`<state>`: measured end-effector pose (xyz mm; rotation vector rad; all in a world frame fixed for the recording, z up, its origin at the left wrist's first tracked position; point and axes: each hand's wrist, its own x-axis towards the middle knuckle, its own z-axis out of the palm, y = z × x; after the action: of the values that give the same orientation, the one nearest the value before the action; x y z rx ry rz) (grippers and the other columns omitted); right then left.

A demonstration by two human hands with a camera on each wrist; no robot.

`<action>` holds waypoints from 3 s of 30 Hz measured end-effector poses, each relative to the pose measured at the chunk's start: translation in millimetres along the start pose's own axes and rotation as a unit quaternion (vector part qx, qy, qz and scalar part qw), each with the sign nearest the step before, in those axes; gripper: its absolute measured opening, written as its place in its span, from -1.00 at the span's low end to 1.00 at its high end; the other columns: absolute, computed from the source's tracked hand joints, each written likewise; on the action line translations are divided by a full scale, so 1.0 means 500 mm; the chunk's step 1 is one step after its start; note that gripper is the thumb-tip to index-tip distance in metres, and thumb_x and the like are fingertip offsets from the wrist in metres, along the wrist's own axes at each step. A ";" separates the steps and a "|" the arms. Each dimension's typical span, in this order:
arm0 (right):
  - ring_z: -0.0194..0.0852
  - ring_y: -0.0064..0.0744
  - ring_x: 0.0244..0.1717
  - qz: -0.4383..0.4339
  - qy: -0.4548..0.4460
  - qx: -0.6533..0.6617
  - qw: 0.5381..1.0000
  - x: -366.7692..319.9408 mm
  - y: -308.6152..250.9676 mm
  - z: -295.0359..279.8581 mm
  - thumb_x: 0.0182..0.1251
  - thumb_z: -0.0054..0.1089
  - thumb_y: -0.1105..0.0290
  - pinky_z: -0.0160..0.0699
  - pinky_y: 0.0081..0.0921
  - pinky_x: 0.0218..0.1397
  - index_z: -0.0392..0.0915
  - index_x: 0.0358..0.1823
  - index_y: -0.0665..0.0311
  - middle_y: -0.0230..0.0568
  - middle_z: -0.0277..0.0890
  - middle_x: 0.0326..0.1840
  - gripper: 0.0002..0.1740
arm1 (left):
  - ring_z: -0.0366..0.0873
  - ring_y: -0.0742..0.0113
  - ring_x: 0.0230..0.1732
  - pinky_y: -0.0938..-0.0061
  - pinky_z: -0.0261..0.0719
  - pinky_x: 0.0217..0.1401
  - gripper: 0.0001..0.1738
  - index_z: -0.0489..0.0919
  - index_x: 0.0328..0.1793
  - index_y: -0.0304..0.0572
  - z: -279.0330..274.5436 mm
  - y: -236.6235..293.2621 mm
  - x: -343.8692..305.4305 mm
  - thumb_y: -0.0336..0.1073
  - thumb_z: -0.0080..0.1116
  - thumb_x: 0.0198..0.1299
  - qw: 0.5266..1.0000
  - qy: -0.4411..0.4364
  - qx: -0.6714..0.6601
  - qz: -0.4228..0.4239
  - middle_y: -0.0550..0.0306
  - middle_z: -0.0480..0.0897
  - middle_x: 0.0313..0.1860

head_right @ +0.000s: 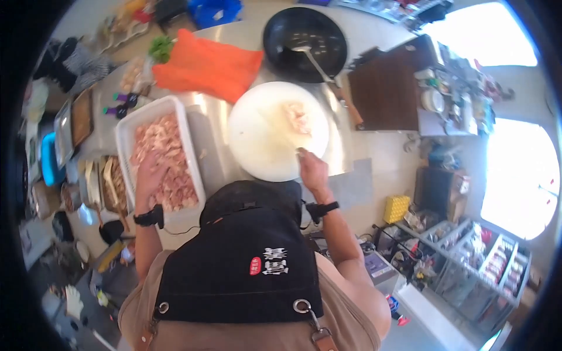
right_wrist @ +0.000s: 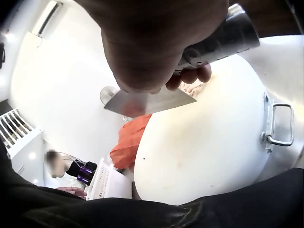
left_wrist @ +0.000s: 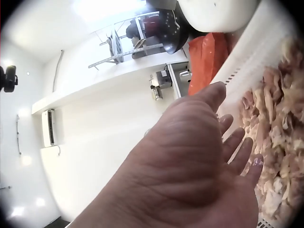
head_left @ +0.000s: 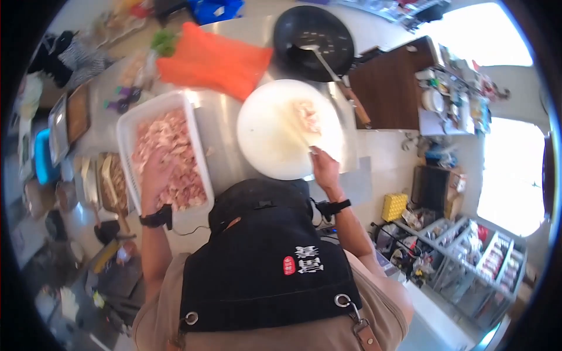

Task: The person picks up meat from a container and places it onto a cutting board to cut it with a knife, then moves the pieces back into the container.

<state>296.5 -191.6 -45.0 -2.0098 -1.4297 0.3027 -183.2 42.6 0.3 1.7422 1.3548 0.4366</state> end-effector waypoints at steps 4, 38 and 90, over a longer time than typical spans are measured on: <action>0.59 -0.28 -0.51 0.147 -0.040 0.022 0.988 0.000 0.077 -0.032 0.74 0.11 0.22 0.53 -0.25 -0.39 0.65 -0.13 0.35 -0.14 0.56 -0.55 -0.67 | 0.66 0.17 0.38 0.32 0.63 0.42 -0.48 0.61 0.44 -0.30 0.065 0.012 -0.036 -0.30 0.44 0.41 0.998 0.012 -0.059 -0.033 -0.02 0.67 0.39; 0.71 0.44 -0.21 0.243 -0.193 0.149 0.939 0.071 0.340 -0.025 0.47 0.42 -0.05 0.65 0.09 -0.11 0.58 -0.12 0.55 0.43 0.67 -0.31 -0.38 | 0.79 0.05 -0.06 0.24 0.80 -0.04 -0.61 0.63 0.21 -0.22 0.603 0.252 0.063 -0.42 0.36 0.26 1.000 0.016 -0.006 0.018 -0.07 0.70 0.12; 0.79 0.26 -0.30 0.130 -0.320 0.085 0.935 0.113 0.163 0.015 0.42 0.53 -0.01 0.66 0.01 -0.24 0.56 -0.20 0.51 0.27 0.70 -0.40 -0.40 | 0.74 -0.18 0.24 0.18 0.69 0.37 0.25 0.18 0.60 -0.30 0.693 0.301 0.138 -0.33 0.77 -0.22 0.984 0.025 -0.110 -0.137 -0.30 0.72 0.19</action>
<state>375.7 -153.8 -91.5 -2.0433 -1.4228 1.2471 179.8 -43.2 -92.3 1.3509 1.4966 0.4581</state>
